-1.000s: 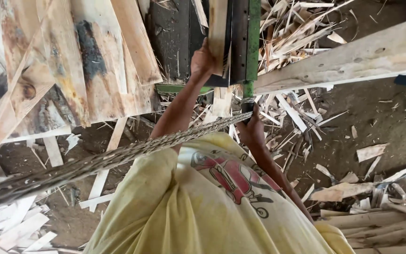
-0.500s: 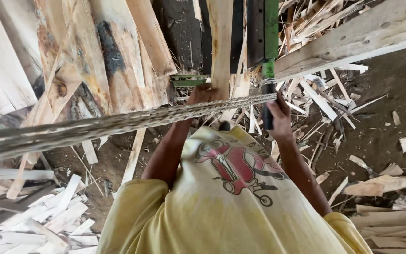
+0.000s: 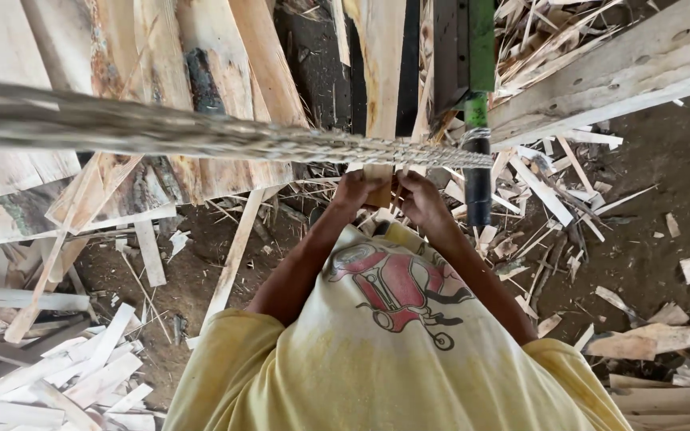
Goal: Cutting sheets of wood veneer using a large mechanical guillotine shear.
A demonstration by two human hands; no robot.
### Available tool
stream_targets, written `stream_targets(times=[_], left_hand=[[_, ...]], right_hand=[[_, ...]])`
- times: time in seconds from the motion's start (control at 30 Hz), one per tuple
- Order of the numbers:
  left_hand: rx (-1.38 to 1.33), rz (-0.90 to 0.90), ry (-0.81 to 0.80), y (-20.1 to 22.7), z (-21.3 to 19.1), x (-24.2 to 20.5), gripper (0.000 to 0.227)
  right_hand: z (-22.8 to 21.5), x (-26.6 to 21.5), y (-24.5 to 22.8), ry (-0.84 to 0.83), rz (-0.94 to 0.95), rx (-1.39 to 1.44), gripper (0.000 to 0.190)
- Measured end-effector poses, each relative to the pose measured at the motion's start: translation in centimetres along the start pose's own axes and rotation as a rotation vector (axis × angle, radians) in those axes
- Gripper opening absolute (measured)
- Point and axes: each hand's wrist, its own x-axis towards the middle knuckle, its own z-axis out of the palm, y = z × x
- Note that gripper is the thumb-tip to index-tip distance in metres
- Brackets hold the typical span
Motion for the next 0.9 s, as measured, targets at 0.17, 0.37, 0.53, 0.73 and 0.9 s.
stream_targets(times=[0.17, 0.37, 0.53, 0.73, 0.9], left_hand=[[0.237, 0.156, 0.147, -4.8, 0.2, 4.7, 0.038], [0.302, 0.113, 0.258, -1.4, 0.1, 2.4, 0.035], [0.167, 0.152, 0.178, 1.5, -1.5, 0.5, 0.036], [0.111, 0.025, 0.006, 1.3, -1.6, 0.6, 0.034], [0.181, -0.087, -0.263, 0.2, -2.8, -1.6, 0.043]], right_hand=[[-3.3, 0.4, 2.6, -0.03, -0.012, 0.037, 0.011], [-10.6, -2.9, 6.1, 0.025, -0.16, -0.846, 0.024], [-33.1, 3.0, 15.7, 0.259, -0.504, -1.954, 0.043], [-23.2, 1.1, 12.8, 0.358, -0.701, -1.689, 0.038], [1.7, -3.1, 2.1, -0.049, -0.159, -0.592, 0.067]])
